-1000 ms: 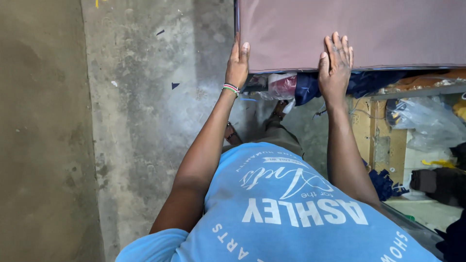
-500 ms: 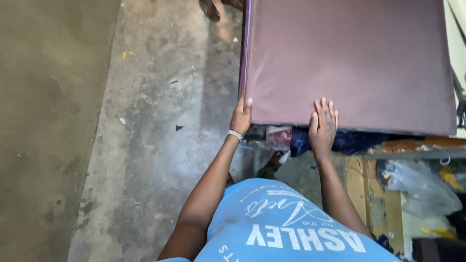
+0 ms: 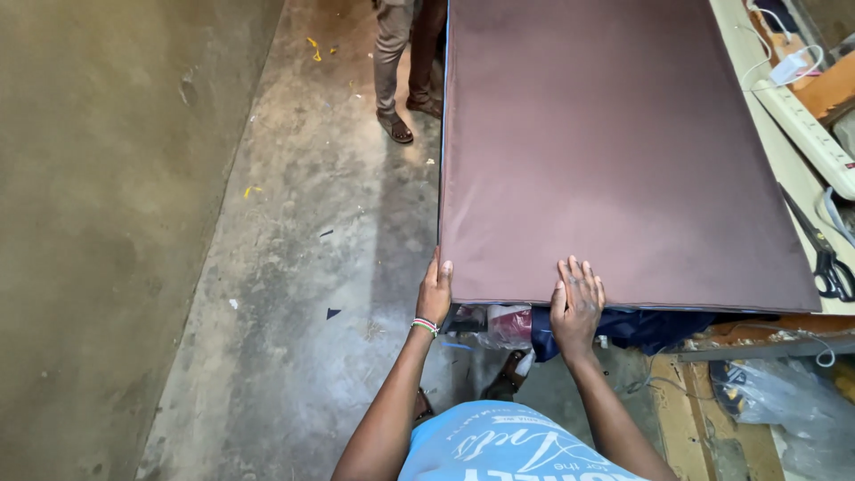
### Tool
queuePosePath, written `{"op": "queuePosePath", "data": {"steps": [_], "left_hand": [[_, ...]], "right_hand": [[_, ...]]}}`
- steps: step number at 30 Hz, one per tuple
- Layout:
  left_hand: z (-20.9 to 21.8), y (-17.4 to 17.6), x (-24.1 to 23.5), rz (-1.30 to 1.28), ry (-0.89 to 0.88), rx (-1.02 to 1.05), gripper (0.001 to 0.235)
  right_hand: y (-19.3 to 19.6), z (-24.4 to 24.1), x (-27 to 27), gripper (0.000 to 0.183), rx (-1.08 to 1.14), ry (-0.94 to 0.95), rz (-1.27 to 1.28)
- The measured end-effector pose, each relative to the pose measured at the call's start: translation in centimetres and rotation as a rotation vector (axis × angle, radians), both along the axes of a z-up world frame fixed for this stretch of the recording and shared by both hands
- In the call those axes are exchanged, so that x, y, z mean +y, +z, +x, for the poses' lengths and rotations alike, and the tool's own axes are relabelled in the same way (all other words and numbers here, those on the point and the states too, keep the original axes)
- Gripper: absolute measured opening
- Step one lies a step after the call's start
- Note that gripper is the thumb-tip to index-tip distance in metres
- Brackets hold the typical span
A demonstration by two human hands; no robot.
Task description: Spreading, smoothing, and folding a large piece of brown fabric on a cutting table
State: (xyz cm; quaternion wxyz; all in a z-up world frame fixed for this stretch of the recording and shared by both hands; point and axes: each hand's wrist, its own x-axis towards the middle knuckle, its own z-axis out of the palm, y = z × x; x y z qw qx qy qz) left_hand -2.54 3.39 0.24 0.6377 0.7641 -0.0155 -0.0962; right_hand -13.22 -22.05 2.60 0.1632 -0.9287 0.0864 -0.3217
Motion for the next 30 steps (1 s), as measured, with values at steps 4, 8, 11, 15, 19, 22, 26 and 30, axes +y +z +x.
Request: {"op": "queuePosePath", "data": {"steps": [4,8,11,15,19,22,26,30], "left_hand": [[0.5,-1.1,0.1,-0.012,-0.001,-0.011,0.061],[0.3,-0.8,0.1,-0.012,-0.009,-0.028,0.060],[0.2,-0.8,0.1,-0.012,-0.007,-0.045,0.059],[0.3,-0.7,0.1,-0.021,-0.005,-0.056,0.059],[0.0,-0.1,0.2,-0.016,-0.005,-0.059,0.060],[0.1,-1.0,0.1,-0.018,0.000,-0.061,0.060],[0.2,-1.0,0.1,-0.024,-0.002,-0.078,0.059],[0.3,-1.5,0.1,-0.017,0.002,-0.072,0.059]], "right_hand": [[-0.1,0.1,0.0,0.039,-0.013,-0.006,0.009],[0.2,0.1,0.1,0.038,-0.011,-0.015,0.018],[0.5,-0.1,0.2,0.038,-0.008,-0.008,0.040],[0.6,0.1,0.3,0.037,-0.009,-0.008,0.053],[0.4,0.0,0.1,0.038,0.001,0.001,0.024],[0.1,0.1,0.1,0.038,-0.008,-0.004,0.035],[0.3,0.1,0.2,0.038,-0.008,0.004,0.028],[0.2,0.1,0.1,0.038,-0.007,-0.011,0.031]]}}
